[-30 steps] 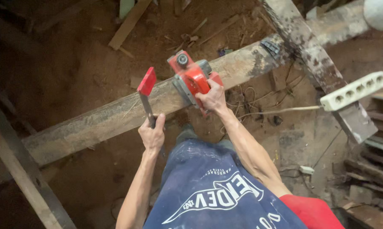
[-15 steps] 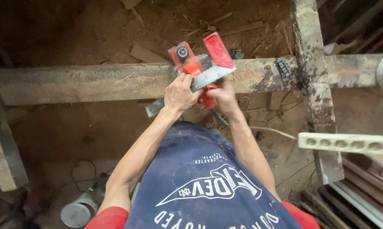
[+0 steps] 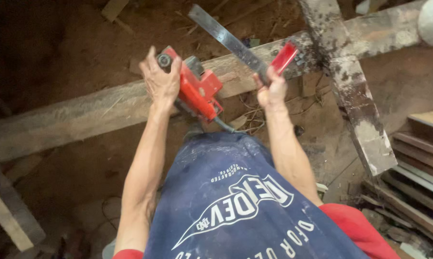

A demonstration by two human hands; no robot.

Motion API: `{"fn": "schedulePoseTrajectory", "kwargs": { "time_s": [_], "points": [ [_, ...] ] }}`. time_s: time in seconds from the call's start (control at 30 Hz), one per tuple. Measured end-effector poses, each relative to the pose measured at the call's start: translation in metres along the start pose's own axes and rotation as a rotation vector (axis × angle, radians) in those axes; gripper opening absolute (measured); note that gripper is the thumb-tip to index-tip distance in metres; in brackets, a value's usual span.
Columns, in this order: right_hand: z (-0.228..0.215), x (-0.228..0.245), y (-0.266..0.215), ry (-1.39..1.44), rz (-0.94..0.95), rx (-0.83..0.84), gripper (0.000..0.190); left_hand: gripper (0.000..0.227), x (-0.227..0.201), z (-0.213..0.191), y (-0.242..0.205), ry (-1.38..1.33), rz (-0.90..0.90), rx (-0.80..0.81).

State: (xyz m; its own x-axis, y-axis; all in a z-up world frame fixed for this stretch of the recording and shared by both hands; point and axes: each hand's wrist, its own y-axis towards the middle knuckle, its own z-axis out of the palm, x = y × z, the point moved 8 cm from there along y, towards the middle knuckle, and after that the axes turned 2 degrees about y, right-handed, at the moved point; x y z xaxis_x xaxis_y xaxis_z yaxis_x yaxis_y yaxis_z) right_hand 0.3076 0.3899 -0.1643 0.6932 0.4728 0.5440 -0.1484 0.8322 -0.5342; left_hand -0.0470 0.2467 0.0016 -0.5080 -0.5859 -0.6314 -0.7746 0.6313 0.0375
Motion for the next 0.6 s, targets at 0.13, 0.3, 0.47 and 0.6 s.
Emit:
{"fn": "schedulePoseTrajectory", "kwargs": {
  "time_s": [0.13,0.3,0.47,0.6],
  "points": [
    [-0.048,-0.042,0.008,-0.001,-0.01,-0.216,0.026,0.072,0.031,0.04,0.022,-0.018,-0.277,0.272],
    [-0.018,-0.013,-0.027,-1.206,0.077,-0.411,0.049,0.066,0.058,0.065,0.057,0.082,-0.33,0.272],
    [0.036,0.026,-0.053,-1.845,-0.033,-0.505,0.071,0.049,0.078,0.083,0.058,-0.023,-0.263,0.199],
    [0.076,0.004,-0.068,-1.777,-0.196,-0.215,0.059,0.04,0.068,0.071,0.043,-0.207,-0.33,0.105]
  ]
}}
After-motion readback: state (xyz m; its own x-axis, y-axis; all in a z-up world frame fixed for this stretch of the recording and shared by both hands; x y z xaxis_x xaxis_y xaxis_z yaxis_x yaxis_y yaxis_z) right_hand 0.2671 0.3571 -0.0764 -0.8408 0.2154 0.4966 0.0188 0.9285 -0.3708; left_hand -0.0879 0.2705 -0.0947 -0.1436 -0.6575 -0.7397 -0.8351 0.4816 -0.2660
